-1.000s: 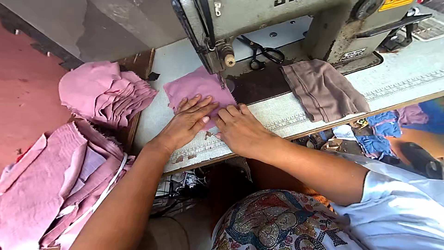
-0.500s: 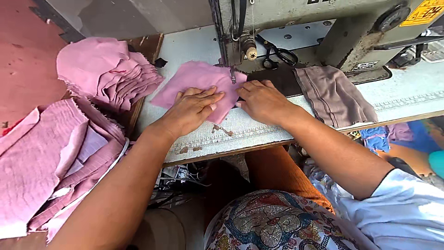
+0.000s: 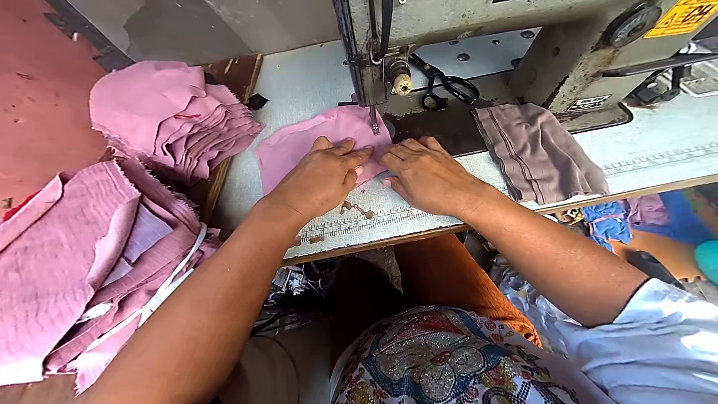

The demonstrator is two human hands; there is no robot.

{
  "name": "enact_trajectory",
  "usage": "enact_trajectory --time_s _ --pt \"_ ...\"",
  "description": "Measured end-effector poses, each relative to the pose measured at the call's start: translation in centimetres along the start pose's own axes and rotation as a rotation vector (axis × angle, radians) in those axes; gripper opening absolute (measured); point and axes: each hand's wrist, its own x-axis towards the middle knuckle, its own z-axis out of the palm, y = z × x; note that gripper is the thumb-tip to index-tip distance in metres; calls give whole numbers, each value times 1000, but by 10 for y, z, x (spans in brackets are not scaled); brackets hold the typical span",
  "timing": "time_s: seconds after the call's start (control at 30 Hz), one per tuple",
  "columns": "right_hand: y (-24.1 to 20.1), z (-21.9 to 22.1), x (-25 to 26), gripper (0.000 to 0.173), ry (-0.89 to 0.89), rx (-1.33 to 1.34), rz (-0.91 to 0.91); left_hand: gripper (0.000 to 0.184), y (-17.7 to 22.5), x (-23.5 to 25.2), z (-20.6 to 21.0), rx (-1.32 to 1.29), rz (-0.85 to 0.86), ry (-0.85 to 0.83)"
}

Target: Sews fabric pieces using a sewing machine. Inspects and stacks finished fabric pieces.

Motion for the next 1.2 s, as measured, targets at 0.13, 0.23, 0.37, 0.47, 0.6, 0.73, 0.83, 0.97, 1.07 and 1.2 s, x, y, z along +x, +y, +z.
enact_trajectory --time_s 0.13,0.23,0.37,0.47,0.6,0.73,0.83,0.97,1.07,1.2 --pt "9 -6 8 40 -39 -8 52 45 -1 10 -13 -68 -35 -75" --pt "2 -4 12 38 12 51 -14 41 -9 15 -15 -11 -10 -64" --pt "-6 3 13 40 -38 72 -99 39 -34 15 -2 8 88 73" --pt "1 0 15 40 -65 46 -61 48 -45 8 12 -122 40 59" --pt "11 -6 20 40 -122 43 1 50 -27 6 15 -132 -88 26" --pt "17 -9 25 38 -56 148 111 53 -14 4 12 -200 -131 139" --pt "11 -6 24 32 79 167 159 45 -4 -6 6 -198 -111 118" --pt "-2 -3 28 27 33 157 163 21 5 -12 1 -193 -119 39" --pt "-7 -1 35 17 27 144 159 18 4 -12 -4 -263 -133 29" --pt "-11 -5 38 13 32 166 180 19 4 -16 -11 -377 -157 70"
